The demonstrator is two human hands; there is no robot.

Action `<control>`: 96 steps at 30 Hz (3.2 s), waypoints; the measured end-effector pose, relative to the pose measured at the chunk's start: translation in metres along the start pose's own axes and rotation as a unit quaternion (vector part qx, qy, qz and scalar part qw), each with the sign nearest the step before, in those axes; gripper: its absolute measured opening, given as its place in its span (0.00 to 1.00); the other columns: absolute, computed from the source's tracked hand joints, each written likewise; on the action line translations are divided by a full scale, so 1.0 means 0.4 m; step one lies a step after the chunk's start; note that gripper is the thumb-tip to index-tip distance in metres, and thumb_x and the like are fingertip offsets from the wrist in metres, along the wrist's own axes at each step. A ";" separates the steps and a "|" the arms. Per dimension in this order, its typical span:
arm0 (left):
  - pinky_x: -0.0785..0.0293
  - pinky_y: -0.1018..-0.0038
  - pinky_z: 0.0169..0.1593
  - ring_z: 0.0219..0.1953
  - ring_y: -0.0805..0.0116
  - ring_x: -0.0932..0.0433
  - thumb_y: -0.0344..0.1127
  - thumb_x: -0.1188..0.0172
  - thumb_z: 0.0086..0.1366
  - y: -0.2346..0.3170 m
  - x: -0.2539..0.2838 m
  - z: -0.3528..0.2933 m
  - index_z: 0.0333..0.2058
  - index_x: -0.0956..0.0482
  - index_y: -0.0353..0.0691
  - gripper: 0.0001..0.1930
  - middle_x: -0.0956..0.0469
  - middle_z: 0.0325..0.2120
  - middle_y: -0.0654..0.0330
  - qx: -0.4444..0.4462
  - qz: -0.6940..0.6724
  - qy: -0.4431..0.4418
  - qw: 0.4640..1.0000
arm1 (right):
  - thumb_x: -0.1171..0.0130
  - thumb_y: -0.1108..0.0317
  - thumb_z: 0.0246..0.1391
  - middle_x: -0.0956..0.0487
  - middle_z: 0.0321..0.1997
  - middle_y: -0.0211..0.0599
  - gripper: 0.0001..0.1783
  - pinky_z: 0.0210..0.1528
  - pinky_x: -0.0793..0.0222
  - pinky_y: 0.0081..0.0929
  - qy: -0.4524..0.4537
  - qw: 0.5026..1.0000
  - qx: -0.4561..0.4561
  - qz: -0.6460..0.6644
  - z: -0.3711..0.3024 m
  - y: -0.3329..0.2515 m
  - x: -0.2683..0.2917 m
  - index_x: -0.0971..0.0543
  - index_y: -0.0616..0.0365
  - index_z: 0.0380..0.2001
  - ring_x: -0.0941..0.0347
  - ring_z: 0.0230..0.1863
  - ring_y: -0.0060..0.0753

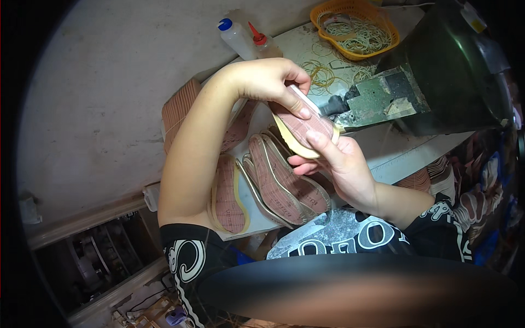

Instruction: Manually applying a thin yellow border or lining to the pink fabric uppers of shoes and stacking them.

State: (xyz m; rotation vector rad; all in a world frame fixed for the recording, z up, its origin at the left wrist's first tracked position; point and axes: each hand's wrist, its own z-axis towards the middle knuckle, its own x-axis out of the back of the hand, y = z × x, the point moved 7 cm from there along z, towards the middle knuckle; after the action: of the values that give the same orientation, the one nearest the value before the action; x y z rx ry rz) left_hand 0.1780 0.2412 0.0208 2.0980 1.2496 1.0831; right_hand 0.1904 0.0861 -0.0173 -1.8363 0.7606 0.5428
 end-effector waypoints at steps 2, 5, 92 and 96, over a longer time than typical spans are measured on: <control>0.33 0.79 0.31 0.27 0.80 0.32 0.44 0.31 0.53 -0.006 -0.005 -0.010 0.29 0.26 0.38 0.17 0.28 0.21 0.69 0.011 0.004 0.003 1.000 | 0.51 0.57 0.63 0.21 0.39 0.42 0.21 0.41 0.23 0.23 0.005 1.000 -0.013 -0.005 0.001 0.001 0.002 0.28 0.67 0.48 0.21 0.37 0.29; 0.35 0.79 0.30 0.27 0.80 0.33 0.44 0.31 0.54 -0.010 -0.015 -0.037 0.30 0.27 0.38 0.17 0.29 0.22 0.69 0.012 -0.004 0.034 0.999 | 0.51 0.56 0.63 0.21 0.39 0.43 0.22 0.41 0.23 0.23 0.002 1.000 -0.028 -0.007 -0.004 0.002 -0.002 0.27 0.66 0.47 0.21 0.37 0.29; 0.41 0.64 0.59 0.56 0.62 0.36 0.27 0.40 0.43 -0.018 -0.539 -0.494 0.54 0.32 0.35 0.33 0.36 0.54 0.51 0.043 -0.035 0.803 0.593 | 0.40 0.68 0.55 0.20 0.40 0.39 0.23 0.40 0.28 0.19 -0.186 0.930 -0.047 -0.313 -0.226 0.088 0.127 0.28 0.63 0.53 0.22 0.37 0.25; 0.39 0.67 0.57 0.53 0.64 0.39 0.29 0.38 0.46 0.106 -0.524 -0.359 0.60 0.42 0.35 0.40 0.45 0.58 0.51 -0.050 -0.080 0.772 0.628 | 0.34 0.69 0.49 0.32 0.59 0.50 0.42 0.56 0.34 0.29 -0.275 0.825 0.250 -0.426 -0.249 0.009 -0.069 0.44 0.64 0.64 0.29 0.55 0.37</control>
State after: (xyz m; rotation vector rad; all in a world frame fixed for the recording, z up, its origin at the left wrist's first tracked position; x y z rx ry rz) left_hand 0.0252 0.0365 0.0527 0.4377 1.7476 2.8991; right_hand 0.1707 -0.0005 0.0355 -1.2321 -0.3217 0.2108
